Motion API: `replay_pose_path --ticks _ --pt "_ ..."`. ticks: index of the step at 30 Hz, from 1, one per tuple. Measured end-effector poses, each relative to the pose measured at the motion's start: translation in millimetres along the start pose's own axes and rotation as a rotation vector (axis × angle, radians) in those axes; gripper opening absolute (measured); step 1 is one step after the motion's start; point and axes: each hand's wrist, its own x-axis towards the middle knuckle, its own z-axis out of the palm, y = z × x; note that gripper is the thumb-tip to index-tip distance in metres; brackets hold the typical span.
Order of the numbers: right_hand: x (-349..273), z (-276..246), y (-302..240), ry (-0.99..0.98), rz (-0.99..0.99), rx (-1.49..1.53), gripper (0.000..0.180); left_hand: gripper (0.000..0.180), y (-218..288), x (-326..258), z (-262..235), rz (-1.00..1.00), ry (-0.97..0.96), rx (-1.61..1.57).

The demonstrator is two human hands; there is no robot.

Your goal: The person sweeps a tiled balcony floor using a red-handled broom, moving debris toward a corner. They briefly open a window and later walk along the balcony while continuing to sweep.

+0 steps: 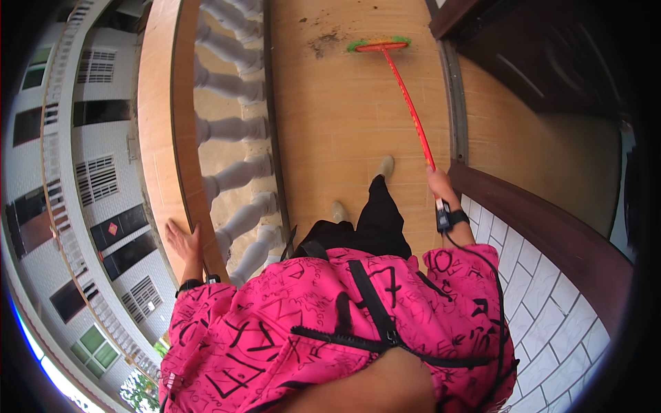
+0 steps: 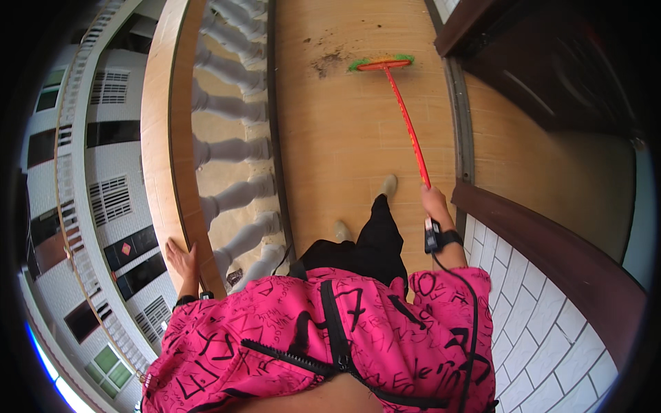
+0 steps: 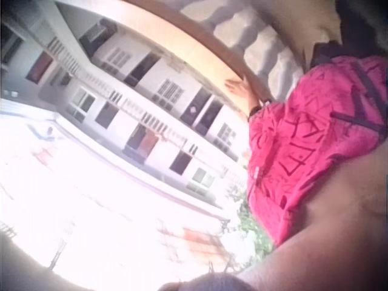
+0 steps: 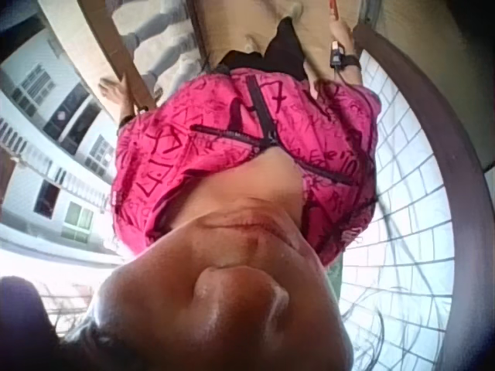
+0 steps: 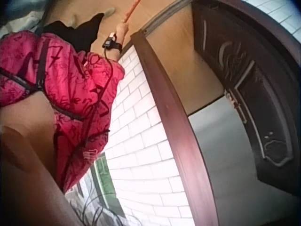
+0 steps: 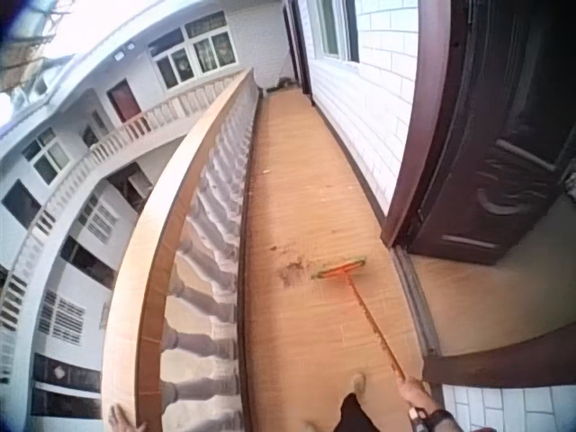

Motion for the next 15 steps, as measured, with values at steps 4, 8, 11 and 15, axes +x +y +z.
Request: replay_pose_path --ticks 4,8,11,15 --pt "-114.2 -9.0 86.6 -0.047 0.162 -0.073 0.051 0.091 -27.2 -3.5 -2.8 -0.071 -0.186 0.150" --pt "-226.0 2.6 163.7 -0.207 0.275 -0.160 0.052 0.086 -54.3 -10.1 -16.5 -0.170 -0.244 0.252" --pt "-197.2 -8.3 151.4 -0.171 0.254 -0.155 0.053 0.084 -38.9 -18.5 -23.3 -0.485 -0.441 0.373" --pt "-49.1 -43.8 35.1 -0.100 0.120 -0.096 0.056 0.084 37.5 -6.4 -34.3 -0.066 -0.108 0.001"
